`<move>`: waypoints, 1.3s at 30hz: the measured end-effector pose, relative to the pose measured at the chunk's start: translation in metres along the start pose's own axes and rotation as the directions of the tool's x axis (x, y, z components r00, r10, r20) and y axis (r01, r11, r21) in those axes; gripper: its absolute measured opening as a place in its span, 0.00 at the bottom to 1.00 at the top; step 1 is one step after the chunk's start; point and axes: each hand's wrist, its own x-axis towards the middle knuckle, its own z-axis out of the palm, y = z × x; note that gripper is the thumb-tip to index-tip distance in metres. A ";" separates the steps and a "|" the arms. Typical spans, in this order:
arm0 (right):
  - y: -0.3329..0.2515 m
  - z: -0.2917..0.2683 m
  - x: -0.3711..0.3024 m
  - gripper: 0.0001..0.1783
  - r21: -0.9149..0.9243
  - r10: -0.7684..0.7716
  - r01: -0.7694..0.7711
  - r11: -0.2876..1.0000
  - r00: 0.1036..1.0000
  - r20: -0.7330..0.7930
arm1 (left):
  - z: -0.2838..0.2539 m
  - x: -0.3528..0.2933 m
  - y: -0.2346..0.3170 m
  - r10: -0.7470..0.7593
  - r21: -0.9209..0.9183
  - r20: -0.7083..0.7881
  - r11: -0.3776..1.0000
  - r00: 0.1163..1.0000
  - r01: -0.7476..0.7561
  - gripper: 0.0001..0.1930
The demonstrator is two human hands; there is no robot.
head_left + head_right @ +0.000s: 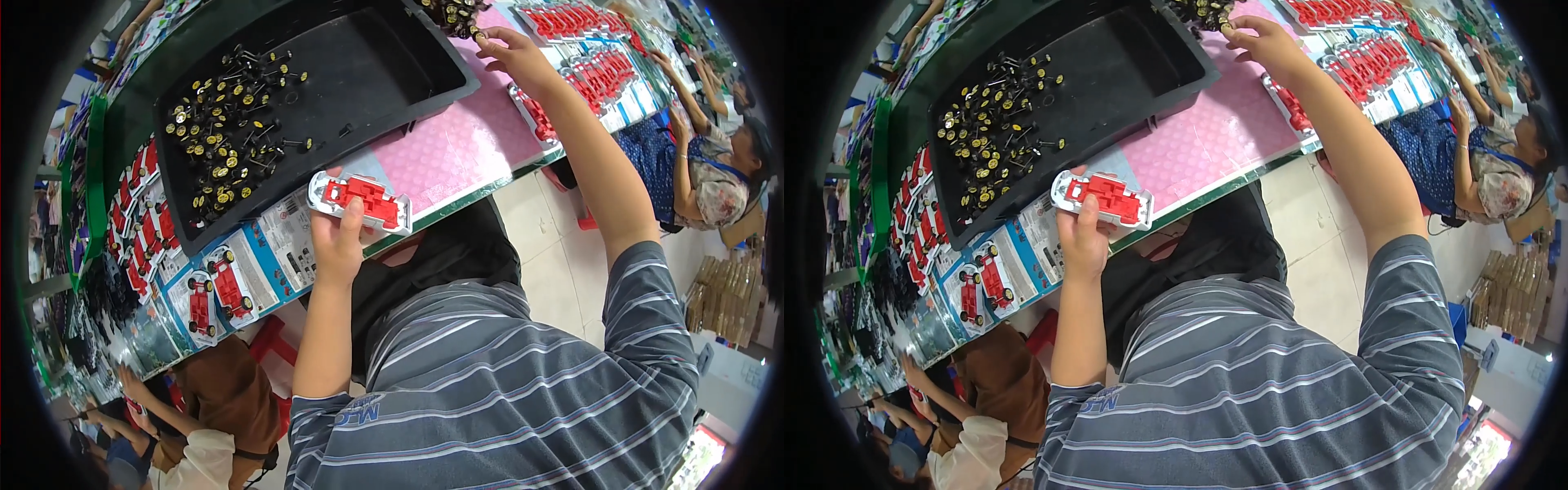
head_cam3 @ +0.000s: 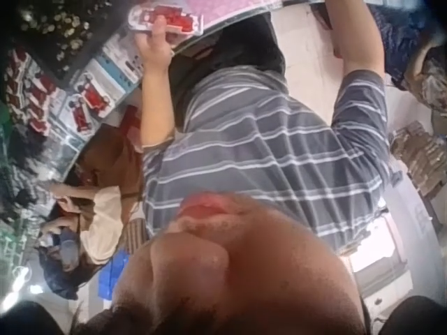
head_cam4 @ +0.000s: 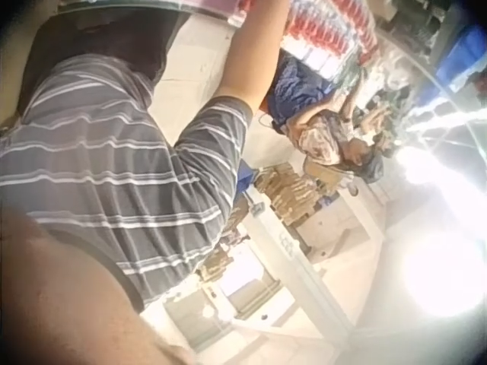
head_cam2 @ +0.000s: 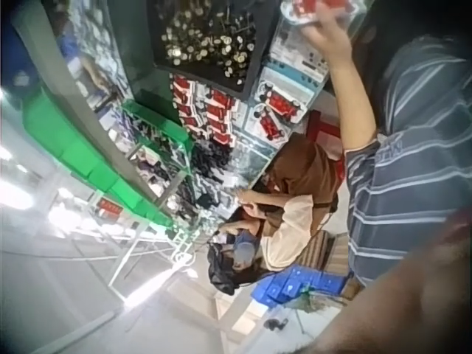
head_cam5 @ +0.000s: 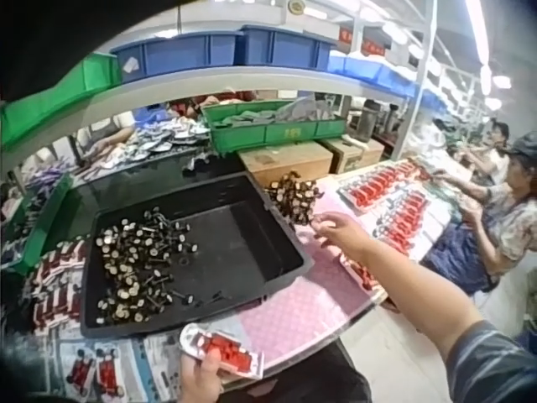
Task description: The person assembles toy cars by snapping wheel axles into toy car chassis by hand, placing the assembled cars onto the table, and transferring additional wheel axles into a tray.
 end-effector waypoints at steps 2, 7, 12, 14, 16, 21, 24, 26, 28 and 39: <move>-0.002 -0.003 -0.012 0.15 -0.087 -0.013 0.012 0.996 1.000 -0.011 | 0.002 0.000 0.004 -0.029 0.002 -0.020 1.000 0.999 0.029 0.26; 0.001 -0.002 -0.033 0.10 -0.549 -0.121 0.123 0.827 0.992 0.040 | 0.005 0.001 0.005 -0.042 -0.010 -0.015 0.999 0.999 0.041 0.27; -0.013 -0.005 -0.038 0.11 -0.670 -0.401 0.292 0.682 0.916 -0.009 | 0.006 0.001 0.004 0.001 -0.027 0.005 1.000 1.000 -0.001 0.28; -0.038 0.015 -0.057 0.11 -0.700 -0.494 0.288 0.654 0.863 -0.106 | -0.001 -0.002 0.002 0.028 -0.051 0.009 0.998 1.000 -0.027 0.28; -0.047 0.036 -0.087 0.10 -0.554 -0.580 0.408 0.726 0.796 -0.173 | 0.001 -0.004 0.006 0.021 -0.096 -0.009 0.995 1.000 -0.022 0.28; -0.067 0.120 -0.177 0.11 -0.161 -0.466 0.503 0.849 0.857 0.219 | 0.004 -0.004 0.006 0.069 -0.138 0.036 0.988 0.997 -0.064 0.30; -0.055 0.148 -0.179 0.15 -0.153 -0.395 0.447 0.881 0.875 0.281 | 0.003 -0.002 0.007 0.111 -0.077 0.087 0.992 0.990 -0.104 0.28; -0.047 0.157 -0.176 0.16 -0.100 -0.348 0.395 0.913 0.883 0.316 | 0.005 0.000 0.008 0.107 -0.064 0.087 0.993 0.990 -0.102 0.28; -0.043 0.164 -0.176 0.17 -0.119 -0.279 0.327 0.937 0.911 0.304 | 0.004 -0.001 0.005 0.097 -0.038 0.072 0.995 0.993 -0.095 0.28; -0.090 0.140 -0.126 0.16 -0.239 -0.509 0.565 0.789 0.820 0.261 | -0.015 -0.018 0.007 0.127 -0.215 -0.006 0.969 0.992 -0.125 0.31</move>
